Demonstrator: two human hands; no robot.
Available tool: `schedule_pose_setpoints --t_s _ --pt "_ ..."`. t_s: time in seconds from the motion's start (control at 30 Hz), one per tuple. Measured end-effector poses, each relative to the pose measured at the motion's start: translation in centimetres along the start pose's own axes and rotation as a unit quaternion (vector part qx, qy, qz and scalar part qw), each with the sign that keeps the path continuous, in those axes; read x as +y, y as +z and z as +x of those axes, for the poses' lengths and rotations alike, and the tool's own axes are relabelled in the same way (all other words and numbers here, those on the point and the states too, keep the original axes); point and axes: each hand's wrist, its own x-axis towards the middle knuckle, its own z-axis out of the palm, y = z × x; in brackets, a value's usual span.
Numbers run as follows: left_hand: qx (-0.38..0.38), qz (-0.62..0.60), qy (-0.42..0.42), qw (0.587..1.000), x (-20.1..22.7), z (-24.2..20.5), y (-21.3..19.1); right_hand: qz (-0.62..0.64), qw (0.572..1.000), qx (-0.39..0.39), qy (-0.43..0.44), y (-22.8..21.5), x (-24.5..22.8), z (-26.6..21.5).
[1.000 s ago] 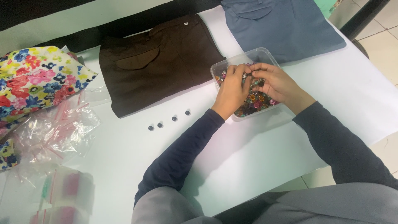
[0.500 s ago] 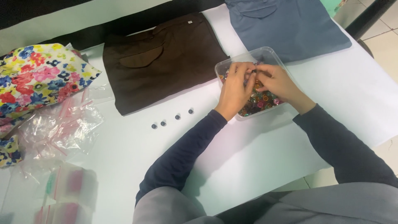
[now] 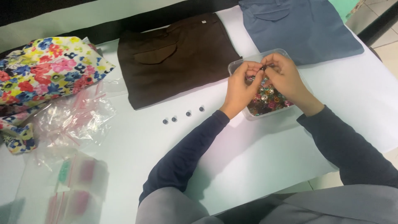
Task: Sorting small colorful buttons from a container and placing them into small plastic bags on a white work surface.
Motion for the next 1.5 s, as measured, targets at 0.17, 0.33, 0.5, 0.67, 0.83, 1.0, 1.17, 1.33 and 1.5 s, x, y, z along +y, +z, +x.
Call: schedule_pose_setpoints --t_s 0.17,0.33,0.5,0.67,0.83,1.0,1.17,1.33,1.5 --pt "0.023 -0.015 -0.009 1.000 2.7 -0.3 -6.1 -0.001 0.999 -0.007 -0.052 4.8 -2.7 0.2" --pt "0.057 0.010 -0.007 0.998 3.0 -1.8 -14.2 0.042 0.994 -0.033 -0.096 12.5 -5.2 0.5" --pt "0.071 0.125 -0.071 0.987 1.3 -5.2 -23.9 -0.133 0.972 -0.119 -0.151 20.4 -5.2 0.8" --pt "0.027 0.211 -0.195 0.958 1.0 -9.9 -31.4 -0.305 0.896 -0.303 -0.113 23.4 -6.5 1.4" --pt "-0.027 0.254 -0.270 0.929 -0.3 -13.2 -34.7 -0.374 0.822 -0.427 -0.043 23.8 -10.6 0.8" --pt "-0.111 0.303 -0.261 0.910 0.1 -13.2 -33.7 -0.410 0.797 -0.443 -0.006 25.1 -10.4 1.2" --pt "-0.142 0.320 -0.242 0.905 0.8 -11.9 -31.3 -0.367 0.825 -0.426 -0.058 25.6 -9.3 0.4" --pt "-0.162 0.321 -0.243 0.901 -0.3 -11.5 -31.1 -0.341 0.843 -0.405 -0.097 26.1 -8.7 -1.0" --pt "-0.184 0.326 -0.256 0.891 0.1 -11.2 -31.7 -0.312 0.861 -0.383 -0.125 26.4 -8.4 -1.5"
